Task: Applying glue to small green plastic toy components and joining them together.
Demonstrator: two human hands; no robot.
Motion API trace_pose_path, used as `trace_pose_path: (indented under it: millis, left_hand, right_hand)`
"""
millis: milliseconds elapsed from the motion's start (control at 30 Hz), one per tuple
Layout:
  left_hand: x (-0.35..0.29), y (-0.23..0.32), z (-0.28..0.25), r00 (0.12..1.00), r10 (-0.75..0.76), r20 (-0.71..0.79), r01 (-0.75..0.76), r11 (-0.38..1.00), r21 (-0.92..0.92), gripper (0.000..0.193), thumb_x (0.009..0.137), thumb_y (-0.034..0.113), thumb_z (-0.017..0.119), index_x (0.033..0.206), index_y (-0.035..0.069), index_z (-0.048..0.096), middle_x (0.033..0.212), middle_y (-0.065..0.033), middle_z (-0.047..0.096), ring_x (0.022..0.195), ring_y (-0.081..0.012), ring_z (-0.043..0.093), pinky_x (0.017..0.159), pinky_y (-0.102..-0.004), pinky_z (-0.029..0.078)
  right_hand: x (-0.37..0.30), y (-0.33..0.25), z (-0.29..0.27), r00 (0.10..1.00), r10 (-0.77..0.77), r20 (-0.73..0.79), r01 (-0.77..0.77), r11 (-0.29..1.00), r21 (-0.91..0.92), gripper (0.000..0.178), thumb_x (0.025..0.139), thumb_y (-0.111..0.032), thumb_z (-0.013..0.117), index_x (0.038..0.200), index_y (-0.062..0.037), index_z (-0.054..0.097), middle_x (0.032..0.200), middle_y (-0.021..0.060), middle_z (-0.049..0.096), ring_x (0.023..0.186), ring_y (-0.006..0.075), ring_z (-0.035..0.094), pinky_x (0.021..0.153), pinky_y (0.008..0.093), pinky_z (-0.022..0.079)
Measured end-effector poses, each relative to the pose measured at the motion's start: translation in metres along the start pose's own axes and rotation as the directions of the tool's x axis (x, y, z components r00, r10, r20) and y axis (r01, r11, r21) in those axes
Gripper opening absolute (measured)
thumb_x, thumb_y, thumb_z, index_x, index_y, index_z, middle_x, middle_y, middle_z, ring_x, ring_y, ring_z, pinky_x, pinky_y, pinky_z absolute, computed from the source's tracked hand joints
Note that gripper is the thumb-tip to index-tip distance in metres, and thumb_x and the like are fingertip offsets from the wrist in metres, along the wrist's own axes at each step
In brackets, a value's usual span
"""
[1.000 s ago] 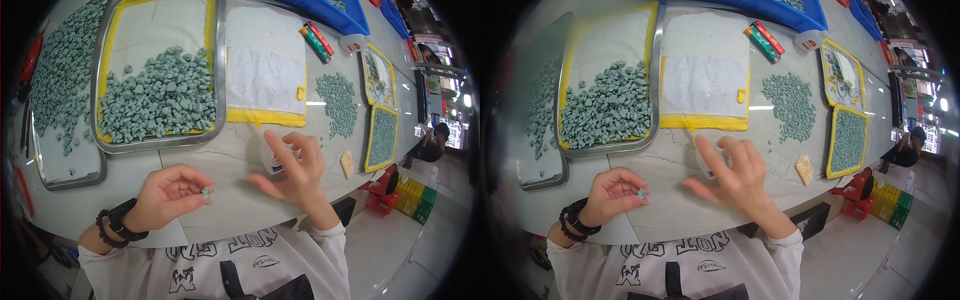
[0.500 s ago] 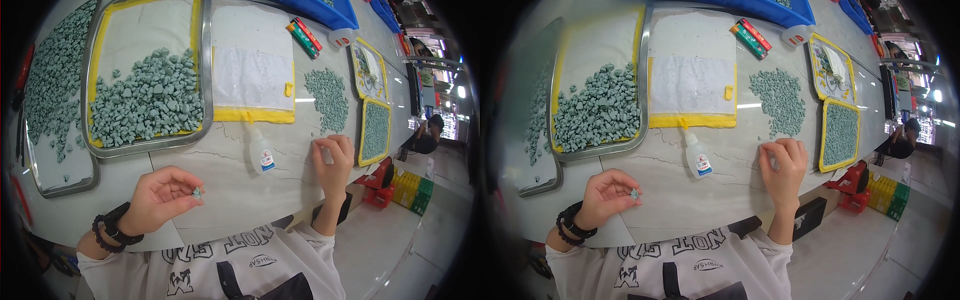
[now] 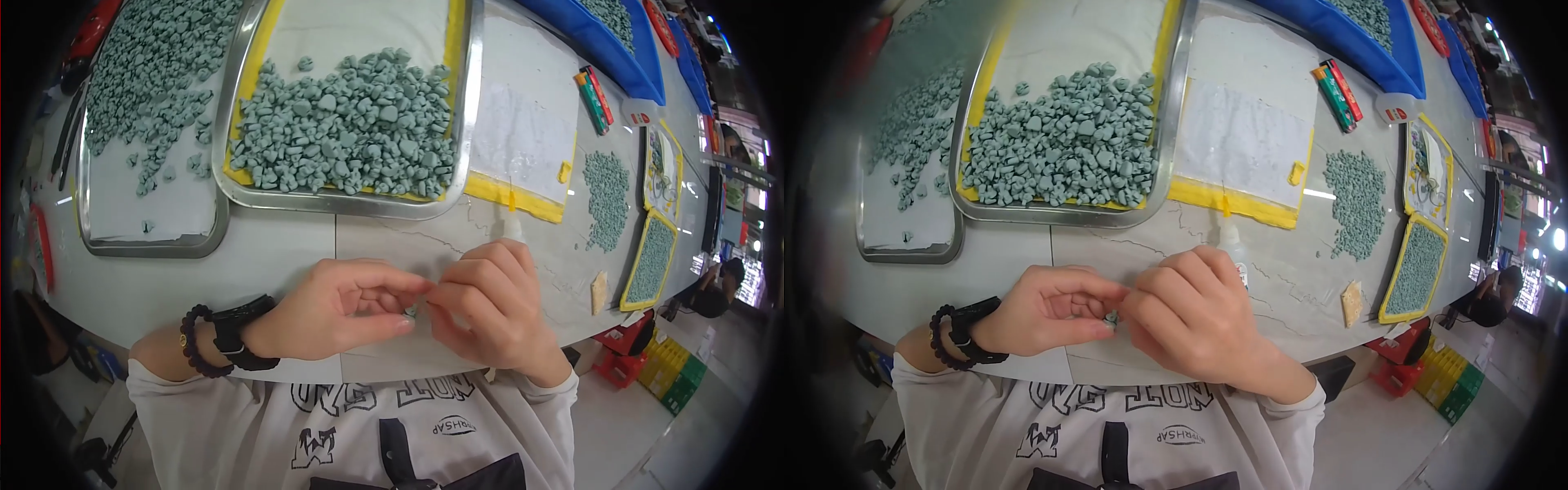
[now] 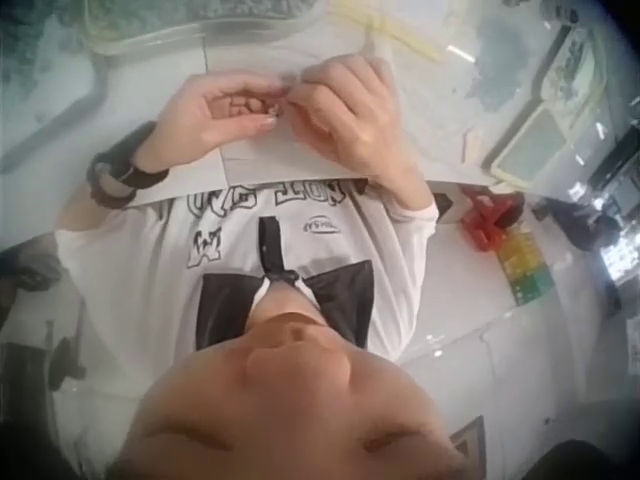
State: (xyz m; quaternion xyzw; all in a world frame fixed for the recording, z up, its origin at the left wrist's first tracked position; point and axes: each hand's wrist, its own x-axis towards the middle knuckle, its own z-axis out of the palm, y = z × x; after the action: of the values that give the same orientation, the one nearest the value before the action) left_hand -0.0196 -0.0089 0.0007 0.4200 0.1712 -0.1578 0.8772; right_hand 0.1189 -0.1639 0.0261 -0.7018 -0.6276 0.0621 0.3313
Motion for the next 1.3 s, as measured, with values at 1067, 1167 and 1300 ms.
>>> trace_pose_path:
  millis: [1067,1167,1300]
  left_hand:
    - [0.004,0.009,-0.006,0.998,-0.025,0.063,0.025,1.0,0.005,0.036,0.077,-0.014,0.061,0.112,-0.006,0.058,0.105,-0.0115,0.058,0.095,-0.0128,0.058,0.082,-0.0248,0.049]
    - [0.003,0.01,-0.005,0.998,-0.016,0.066,0.015,1.0,0.017,0.035,0.077,-0.014,0.061,0.111,-0.006,0.057,0.105,-0.0116,0.058,0.095,-0.0128,0.058,0.082,-0.0247,0.049]
    - [0.002,0.011,-0.005,0.996,-0.076,0.049,0.078,0.996,-0.037,0.033,0.077,-0.014,0.061,0.109,-0.005,0.056,0.105,-0.0116,0.059,0.096,-0.013,0.059,0.082,-0.0247,0.05]
  right_hand:
    - [-0.013,0.011,0.008,0.99,0.084,-0.115,-0.064,0.984,0.164,0.03,0.058,0.008,0.07,0.085,-0.0031,0.062,0.079,0.0064,0.06,0.066,0.0206,0.054,0.063,0.0322,0.043]
    - [-0.014,0.016,0.01,0.981,0.08,-0.179,-0.047,0.982,0.186,0.033,0.051,-0.001,0.072,0.083,-0.0036,0.063,0.077,0.0038,0.059,0.06,0.0186,0.053,0.056,0.0279,0.037]
    - [-0.013,0.014,0.011,0.982,0.093,-0.162,-0.06,0.978,0.2,0.033,0.052,0.0,0.072,0.083,-0.0041,0.063,0.078,0.004,0.059,0.06,0.0186,0.052,0.056,0.0281,0.037]
